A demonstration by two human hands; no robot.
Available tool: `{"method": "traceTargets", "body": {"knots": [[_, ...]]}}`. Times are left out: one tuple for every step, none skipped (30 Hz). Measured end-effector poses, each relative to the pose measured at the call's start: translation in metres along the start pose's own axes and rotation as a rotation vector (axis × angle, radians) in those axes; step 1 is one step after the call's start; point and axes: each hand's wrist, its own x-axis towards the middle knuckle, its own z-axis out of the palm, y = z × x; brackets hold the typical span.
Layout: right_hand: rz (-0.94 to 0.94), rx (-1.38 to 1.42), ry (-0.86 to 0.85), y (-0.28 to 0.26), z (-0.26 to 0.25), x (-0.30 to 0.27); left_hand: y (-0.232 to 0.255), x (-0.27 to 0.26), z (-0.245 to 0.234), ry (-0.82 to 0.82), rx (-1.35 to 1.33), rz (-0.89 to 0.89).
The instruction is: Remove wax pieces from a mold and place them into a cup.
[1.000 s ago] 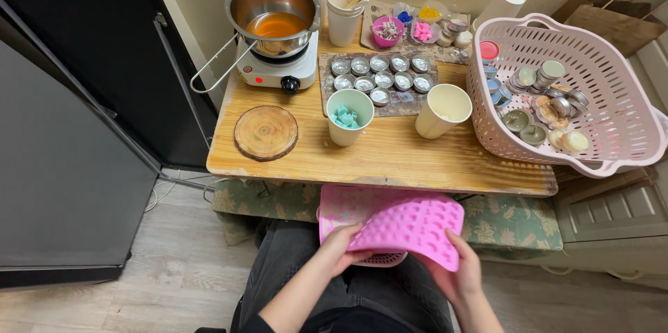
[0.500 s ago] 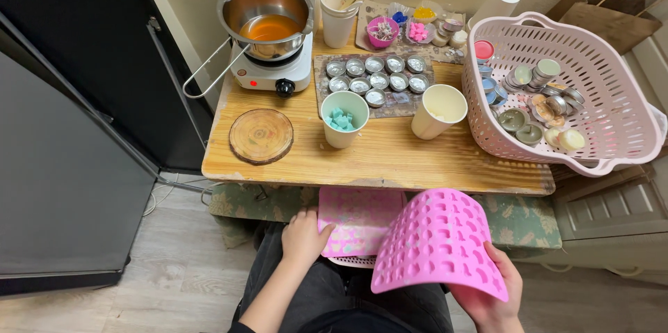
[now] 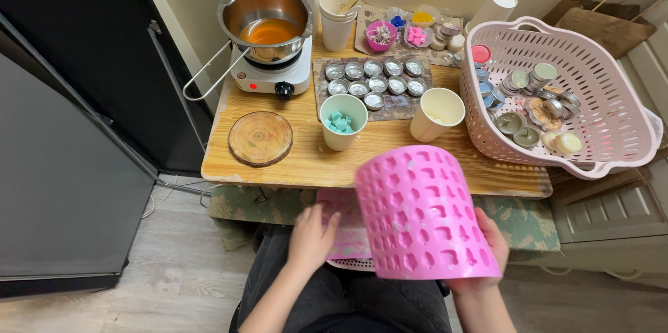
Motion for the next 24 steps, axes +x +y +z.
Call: {"method": "traceTargets", "body": {"knots": [[0.003, 0.000, -0.002, 0.005, 0.004, 0.003, -0.007, 0.000, 0.009, 0.002, 0.002, -0.002], [0.050, 0.047, -0.028, 0.011, 0.007, 0.005, -0.013, 0.001, 0.018, -0.249, -0.545, -0.137], [0.097, 0.093, -0.054, 0.016, 0.011, 0.008, -0.020, 0.002, 0.027, -0.500, -1.093, -0.257], [0.099, 0.093, -0.056, 0.018, 0.015, 0.010, 0.014, 0.002, -0.007, -0.497, -1.093, -0.256], [0.115, 0.071, -0.062, 0.021, 0.019, 0.011, 0.047, 0.002, -0.042, -0.515, -1.426, -0.376], [0.130, 0.049, -0.068, 0.024, 0.023, 0.012, 0.081, 0.002, -0.076, -0.524, -1.758, -0.501], [0.131, 0.049, -0.069, 0.022, 0.028, 0.013, 0.075, 0.005, -0.073, -0.522, -1.758, -0.499], [0.107, -0.022, -0.062, 0.021, 0.033, 0.013, 0.069, 0.007, -0.070, -0.478, -1.690, -0.396], [0.084, -0.093, -0.055, 0.019, 0.038, 0.013, 0.063, 0.009, -0.067, -0.432, -1.621, -0.297], [0.085, -0.093, -0.055, 0.012, 0.032, 0.017, 0.068, 0.012, -0.073, -0.431, -1.620, -0.297], [0.053, -0.167, -0.056, 0.004, 0.027, 0.020, 0.072, 0.015, -0.078, -0.450, -1.505, -0.237], [0.020, -0.242, -0.056, -0.004, 0.021, 0.024, 0.077, 0.019, -0.083, -0.469, -1.390, -0.176], [0.019, -0.242, -0.056, -0.011, 0.005, 0.033, 0.077, 0.023, -0.079, -0.470, -1.391, -0.175], [0.046, -0.307, -0.054, -0.017, -0.010, 0.040, 0.076, 0.026, -0.075, -0.483, -1.388, -0.184], [0.074, -0.371, -0.052, -0.024, -0.026, 0.047, 0.076, 0.028, -0.071, -0.495, -1.386, -0.193], [0.070, -0.371, -0.051, -0.029, -0.029, 0.049, 0.080, 0.030, -0.071, -0.498, -1.386, -0.190], [0.077, -0.434, -0.018, -0.033, -0.033, 0.052, 0.084, 0.032, -0.072, -0.488, -1.367, -0.207], [0.085, -0.499, 0.018, -0.038, -0.037, 0.053, 0.089, 0.033, -0.072, -0.478, -1.349, -0.226], [0.083, -0.499, 0.020, -0.043, -0.043, 0.056, 0.094, 0.035, -0.074, -0.480, -1.350, -0.226], [0.037, -0.596, 0.063, -0.047, -0.049, 0.059, 0.099, 0.036, -0.077, -0.477, -1.258, -0.256], [-0.010, -0.692, 0.107, -0.051, -0.056, 0.061, 0.103, 0.038, -0.079, -0.474, -1.166, -0.285], [-0.011, -0.692, 0.107, -0.053, -0.059, 0.062, 0.103, 0.039, -0.077, -0.476, -1.167, -0.285], [0.006, -0.747, 0.086, -0.055, -0.063, 0.063, 0.103, 0.041, -0.074, -0.463, -1.207, -0.258], [0.021, -0.803, 0.063, -0.058, -0.066, 0.064, 0.103, 0.043, -0.071, -0.450, -1.247, -0.229]]}}
